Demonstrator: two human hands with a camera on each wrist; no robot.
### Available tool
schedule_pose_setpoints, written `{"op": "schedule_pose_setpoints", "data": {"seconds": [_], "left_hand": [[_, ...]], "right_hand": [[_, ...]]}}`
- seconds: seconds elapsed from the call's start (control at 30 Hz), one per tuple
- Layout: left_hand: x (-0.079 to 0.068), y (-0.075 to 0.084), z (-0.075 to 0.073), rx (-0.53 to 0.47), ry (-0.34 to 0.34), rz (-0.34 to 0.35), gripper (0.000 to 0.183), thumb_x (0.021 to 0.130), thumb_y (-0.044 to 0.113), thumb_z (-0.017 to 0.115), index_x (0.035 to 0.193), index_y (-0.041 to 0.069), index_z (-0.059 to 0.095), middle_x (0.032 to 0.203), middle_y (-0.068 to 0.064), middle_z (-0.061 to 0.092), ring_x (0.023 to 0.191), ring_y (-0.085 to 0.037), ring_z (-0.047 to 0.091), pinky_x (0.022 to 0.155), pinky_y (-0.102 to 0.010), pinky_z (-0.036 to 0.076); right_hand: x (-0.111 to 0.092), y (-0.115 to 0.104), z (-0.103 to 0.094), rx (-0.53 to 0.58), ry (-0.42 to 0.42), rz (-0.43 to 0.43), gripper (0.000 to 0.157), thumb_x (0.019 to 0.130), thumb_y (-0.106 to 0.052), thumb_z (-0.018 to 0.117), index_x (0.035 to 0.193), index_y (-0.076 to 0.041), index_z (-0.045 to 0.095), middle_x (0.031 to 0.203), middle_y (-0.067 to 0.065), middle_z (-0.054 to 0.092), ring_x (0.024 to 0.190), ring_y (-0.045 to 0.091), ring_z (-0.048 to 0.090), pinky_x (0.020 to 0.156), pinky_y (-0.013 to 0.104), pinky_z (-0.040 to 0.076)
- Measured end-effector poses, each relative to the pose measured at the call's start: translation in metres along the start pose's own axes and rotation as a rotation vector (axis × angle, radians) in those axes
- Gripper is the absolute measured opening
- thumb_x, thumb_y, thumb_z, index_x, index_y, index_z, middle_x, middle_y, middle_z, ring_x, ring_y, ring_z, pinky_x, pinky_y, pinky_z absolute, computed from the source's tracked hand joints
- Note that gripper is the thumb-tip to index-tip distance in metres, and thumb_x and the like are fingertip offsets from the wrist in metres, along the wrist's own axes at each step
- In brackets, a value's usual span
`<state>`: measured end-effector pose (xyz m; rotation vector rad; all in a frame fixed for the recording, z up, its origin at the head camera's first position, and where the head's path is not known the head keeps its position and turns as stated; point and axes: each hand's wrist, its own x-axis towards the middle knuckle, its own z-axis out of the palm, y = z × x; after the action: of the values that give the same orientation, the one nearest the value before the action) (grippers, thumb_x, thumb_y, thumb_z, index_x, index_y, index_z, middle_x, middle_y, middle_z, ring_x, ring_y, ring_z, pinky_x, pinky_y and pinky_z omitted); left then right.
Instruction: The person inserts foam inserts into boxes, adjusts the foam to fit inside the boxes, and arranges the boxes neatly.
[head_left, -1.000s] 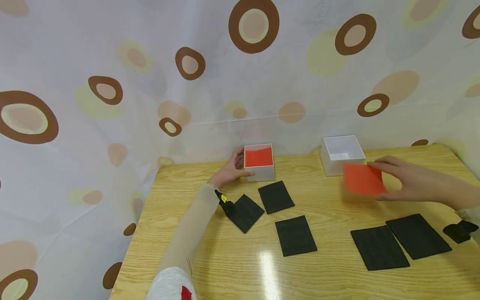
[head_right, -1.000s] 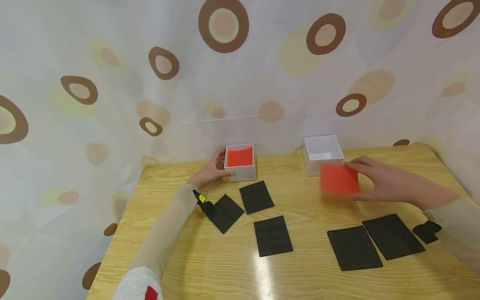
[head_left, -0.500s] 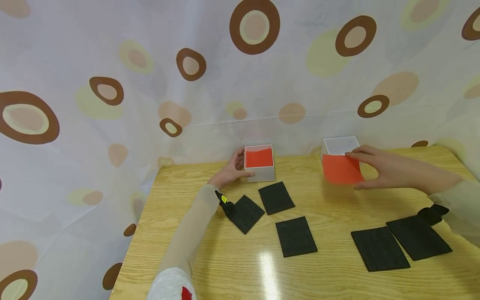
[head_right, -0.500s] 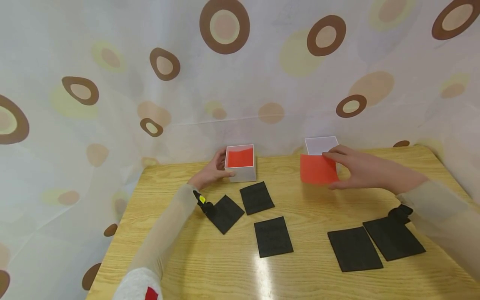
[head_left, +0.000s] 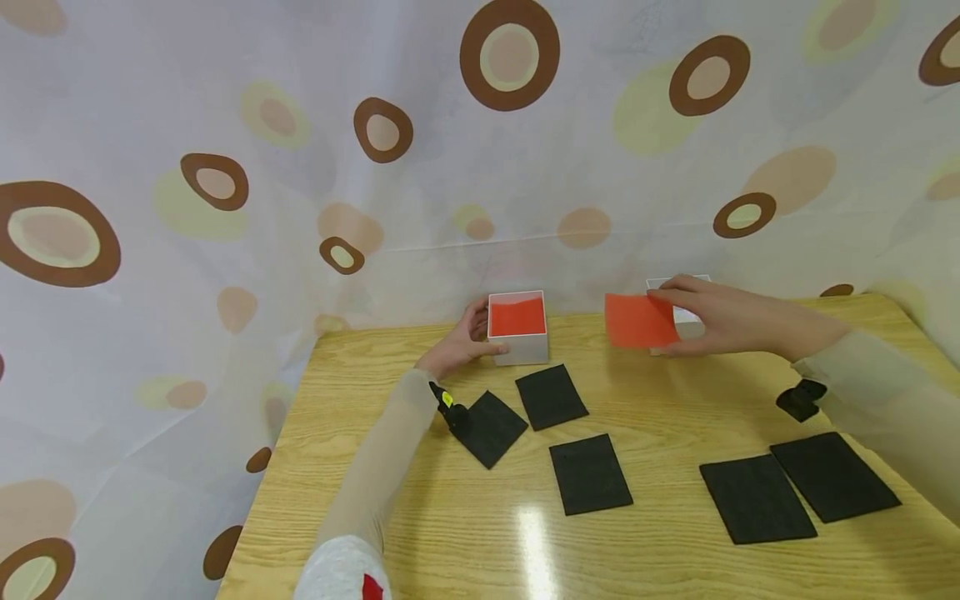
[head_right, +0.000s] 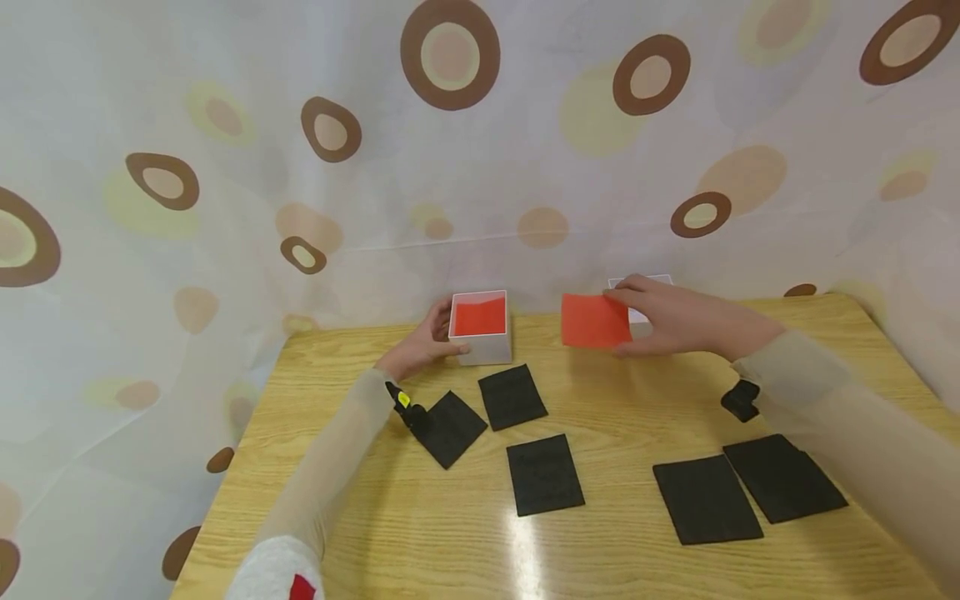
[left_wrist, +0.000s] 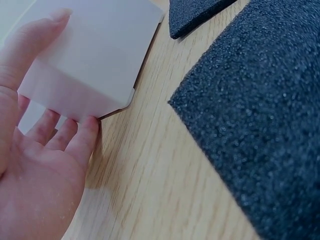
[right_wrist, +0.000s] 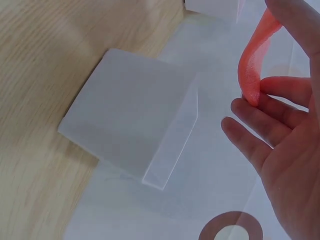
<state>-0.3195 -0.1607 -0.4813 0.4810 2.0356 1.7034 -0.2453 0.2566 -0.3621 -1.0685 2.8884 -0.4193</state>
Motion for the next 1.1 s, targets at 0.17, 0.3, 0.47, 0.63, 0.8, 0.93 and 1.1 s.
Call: {"op": "schedule_pose_setpoints", "data": {"seconds": [0.17, 0.3, 0.47, 0.63, 0.8, 0.93, 1.1], "left_hand": [[0.000, -0.002, -0.001, -0.010, 0.005, -0.005, 0.095, 0.096, 0.000, 0.072, 0.166, 0.018, 0.010, 0.166, -0.008, 0.029, 0.154, -0.027, 0.030, 0.123, -0.044, 0.033], [0.000, -0.002, -0.001, -0.021, -0.001, -0.007, 0.095, 0.096, -0.002, 0.071, 0.166, 0.017, 0.010, 0.167, -0.009, 0.028, 0.154, -0.027, 0.030, 0.123, -0.045, 0.032], [0.000, -0.001, 0.000, -0.021, -0.005, -0.003, 0.094, 0.096, -0.003, 0.070, 0.166, 0.016, 0.010, 0.167, -0.010, 0.028, 0.155, -0.028, 0.029, 0.123, -0.046, 0.031], [0.002, -0.003, -0.001, -0.023, -0.010, 0.000, 0.095, 0.096, -0.003, 0.071, 0.166, 0.017, 0.009, 0.167, -0.009, 0.028, 0.155, -0.027, 0.030, 0.123, -0.044, 0.031], [0.002, -0.003, -0.002, -0.020, -0.013, -0.009, 0.096, 0.095, -0.002, 0.071, 0.166, 0.017, 0.009, 0.167, -0.009, 0.027, 0.155, -0.026, 0.029, 0.123, -0.044, 0.032], [0.001, -0.002, -0.003, -0.018, -0.013, -0.016, 0.097, 0.095, 0.000, 0.073, 0.166, 0.017, 0.009, 0.168, -0.008, 0.027, 0.155, -0.026, 0.029, 0.123, -0.043, 0.032], [0.001, -0.002, -0.002, -0.009, -0.001, -0.026, 0.098, 0.095, 0.004, 0.075, 0.166, 0.018, 0.009, 0.167, -0.007, 0.027, 0.155, -0.025, 0.029, 0.123, -0.042, 0.033]], "right_hand": [[0.020, -0.004, 0.002, 0.041, -0.042, 0.017, 0.084, 0.084, -0.041, 0.087, 0.143, 0.008, 0.054, 0.135, 0.020, 0.056, 0.115, 0.036, 0.062, 0.096, 0.053, 0.056], [0.035, -0.006, 0.004, 0.043, -0.043, 0.006, 0.081, 0.085, -0.038, 0.087, 0.142, 0.008, 0.055, 0.135, 0.020, 0.056, 0.115, 0.035, 0.062, 0.097, 0.052, 0.056], [0.049, -0.008, 0.006, 0.038, -0.052, 0.003, 0.081, 0.086, -0.039, 0.086, 0.143, 0.008, 0.054, 0.136, 0.021, 0.055, 0.117, 0.036, 0.060, 0.099, 0.053, 0.053], [0.063, -0.011, 0.008, 0.060, -0.049, -0.008, 0.079, 0.087, -0.035, 0.086, 0.144, 0.009, 0.054, 0.136, 0.022, 0.055, 0.119, 0.037, 0.058, 0.102, 0.054, 0.051], [0.077, -0.015, 0.013, 0.056, -0.039, -0.016, 0.077, 0.087, -0.035, 0.086, 0.142, 0.008, 0.055, 0.136, 0.022, 0.056, 0.121, 0.037, 0.057, 0.105, 0.054, 0.050], [0.088, -0.021, 0.016, 0.068, -0.043, -0.024, 0.077, 0.087, -0.037, 0.085, 0.142, 0.008, 0.056, 0.136, 0.023, 0.056, 0.122, 0.038, 0.056, 0.106, 0.053, 0.049], [0.103, -0.028, 0.020, 0.059, -0.052, -0.042, 0.077, 0.088, -0.038, 0.084, 0.143, 0.009, 0.055, 0.136, 0.024, 0.057, 0.122, 0.039, 0.056, 0.107, 0.054, 0.048]]}}
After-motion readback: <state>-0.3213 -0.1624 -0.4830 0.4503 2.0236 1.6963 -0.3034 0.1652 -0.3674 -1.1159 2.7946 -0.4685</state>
